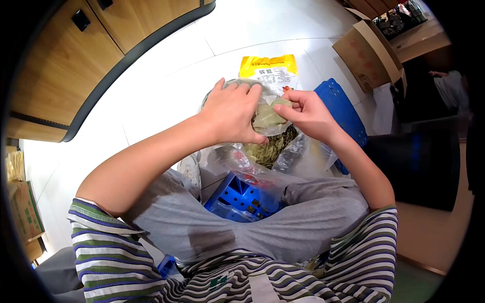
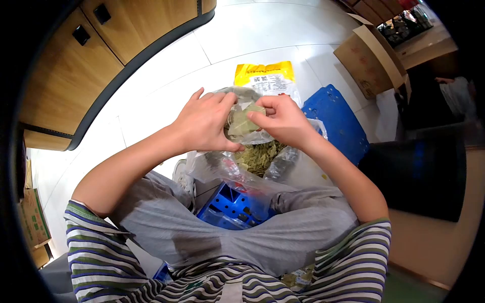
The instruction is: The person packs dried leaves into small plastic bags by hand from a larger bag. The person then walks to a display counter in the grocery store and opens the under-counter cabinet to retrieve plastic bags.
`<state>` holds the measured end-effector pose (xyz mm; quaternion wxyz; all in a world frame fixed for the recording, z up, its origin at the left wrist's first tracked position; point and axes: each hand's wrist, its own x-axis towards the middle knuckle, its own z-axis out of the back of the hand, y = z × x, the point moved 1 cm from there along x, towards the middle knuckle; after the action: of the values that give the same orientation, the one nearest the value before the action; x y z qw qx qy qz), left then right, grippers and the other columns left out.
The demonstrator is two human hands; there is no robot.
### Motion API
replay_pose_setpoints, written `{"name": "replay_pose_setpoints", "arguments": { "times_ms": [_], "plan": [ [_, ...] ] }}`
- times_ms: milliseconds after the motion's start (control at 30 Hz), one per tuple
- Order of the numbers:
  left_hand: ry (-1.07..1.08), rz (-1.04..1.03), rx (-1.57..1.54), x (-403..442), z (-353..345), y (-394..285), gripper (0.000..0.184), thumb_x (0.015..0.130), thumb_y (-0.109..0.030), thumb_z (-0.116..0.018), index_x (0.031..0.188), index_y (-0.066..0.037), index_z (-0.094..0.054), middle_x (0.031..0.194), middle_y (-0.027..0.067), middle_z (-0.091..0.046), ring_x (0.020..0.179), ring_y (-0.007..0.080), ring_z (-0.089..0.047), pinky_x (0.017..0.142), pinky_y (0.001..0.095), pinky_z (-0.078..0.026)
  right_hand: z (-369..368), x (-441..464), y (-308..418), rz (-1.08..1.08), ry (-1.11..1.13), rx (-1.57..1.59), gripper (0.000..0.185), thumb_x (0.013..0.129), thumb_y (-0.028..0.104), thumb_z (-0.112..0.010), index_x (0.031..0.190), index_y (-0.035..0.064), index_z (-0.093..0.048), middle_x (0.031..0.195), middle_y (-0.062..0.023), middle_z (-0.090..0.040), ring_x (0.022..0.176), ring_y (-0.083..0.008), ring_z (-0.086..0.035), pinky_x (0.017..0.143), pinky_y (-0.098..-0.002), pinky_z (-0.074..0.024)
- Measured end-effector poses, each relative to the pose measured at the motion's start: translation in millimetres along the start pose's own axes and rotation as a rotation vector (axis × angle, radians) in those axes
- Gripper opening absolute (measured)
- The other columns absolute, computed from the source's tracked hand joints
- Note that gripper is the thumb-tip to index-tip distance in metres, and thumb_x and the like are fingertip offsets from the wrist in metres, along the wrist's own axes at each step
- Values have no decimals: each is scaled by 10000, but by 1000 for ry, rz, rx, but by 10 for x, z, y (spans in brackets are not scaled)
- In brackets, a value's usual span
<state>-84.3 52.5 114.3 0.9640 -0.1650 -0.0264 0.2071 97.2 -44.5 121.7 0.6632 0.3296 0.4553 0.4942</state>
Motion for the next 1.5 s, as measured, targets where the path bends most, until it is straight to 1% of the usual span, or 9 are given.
{"name": "replay_pose_setpoints", "arguments": {
  "times_ms": [200, 300, 400, 500, 667, 800, 933, 1233, 1500],
  "plan": [
    [-126, 35, 66, -7, -12, 0, 861, 597, -546, -797, 1196, -25, -463, 1041, 173, -573, 1048, 345, -578, 1047, 591, -332, 0, 22, -22, 214, -168, -306, 281, 784, 269, -734, 749, 0, -662, 1013, -114, -610, 841, -182, -574, 720, -314, -467],
    [-207, 5, 84, -29, 13, -49, 840, 600, -521, -803, 1189, -27, -466, 1050, 166, -558, 1049, 337, -570, 1040, 585, -342, -31, 76, -105, 363, -220, -302, 300, 769, 284, -752, 754, -5, -674, 1245, -178, -535, 1038, -272, -580, 845, -346, -468],
    [-256, -13, 63, -51, 7, -69, 815, 603, -488, -809, 1184, -29, -468, 1057, 164, -547, 1050, 333, -562, 1033, 579, -349, -103, 67, -54, 265, -131, -252, 306, 763, 290, -759, 774, -10, -697, 1270, -214, -538, 1128, -321, -563, 945, -366, -433],
    [-278, 2, 49, -45, 38, -46, 793, 604, -463, -811, 1179, -36, -470, 1043, 158, -538, 1029, 330, -557, 1030, 574, -349, -58, 61, 76, 124, -69, -134, 304, 757, 276, -759, 798, -21, -709, 1290, -218, -532, 1124, -309, -564, 940, -354, -431],
    [-343, -48, 49, -38, 71, -50, 769, 595, -426, -818, 1170, -51, -472, 1034, 150, -524, 1021, 326, -545, 1036, 568, -341, -74, 30, 106, 120, 33, -70, 298, 759, 258, -743, 837, -29, -720, 1267, -213, -550, 1104, -293, -572, 916, -335, -437],
    [-282, -54, 34, -44, 71, -129, 772, 582, -404, -821, 1183, -62, -477, 1058, 150, -520, 1075, 330, -521, 1047, 567, -331, -123, 97, 84, 93, 94, -178, 289, 754, 255, -742, 851, -17, -730, 1225, -208, -570, 1071, -269, -576, 904, -324, -433],
    [-261, -27, 17, -36, 106, -111, 800, 578, -387, -825, 1217, -47, -485, 1063, 153, -519, 1075, 338, -516, 1051, 552, -326, -38, 41, 99, 129, 60, -58, 305, 749, 271, -741, 831, -22, -725, 1146, -238, -607, 1040, -271, -585, 892, -337, -440],
    [-193, -42, 51, -16, 61, -174, 853, 580, -449, -827, 1229, -26, -470, 1066, 159, -509, 1060, 342, -510, 1025, 553, -333, -129, 106, -39, 155, 142, -70, 271, 753, 249, -721, 843, -7, -729, 1105, -200, -650, 964, -263, -603, 855, -352, -459],
    [-212, -88, 40, -23, 39, -179, 840, 592, -471, -815, 1214, -18, -478, 1065, 165, -509, 1052, 349, -510, 1016, 550, -337, -114, 65, -61, 197, 140, -81, 225, 741, 221, -723, 819, 11, -740, 1076, -231, -658, 938, -279, -629, 849, -326, -470]
  ]
}}
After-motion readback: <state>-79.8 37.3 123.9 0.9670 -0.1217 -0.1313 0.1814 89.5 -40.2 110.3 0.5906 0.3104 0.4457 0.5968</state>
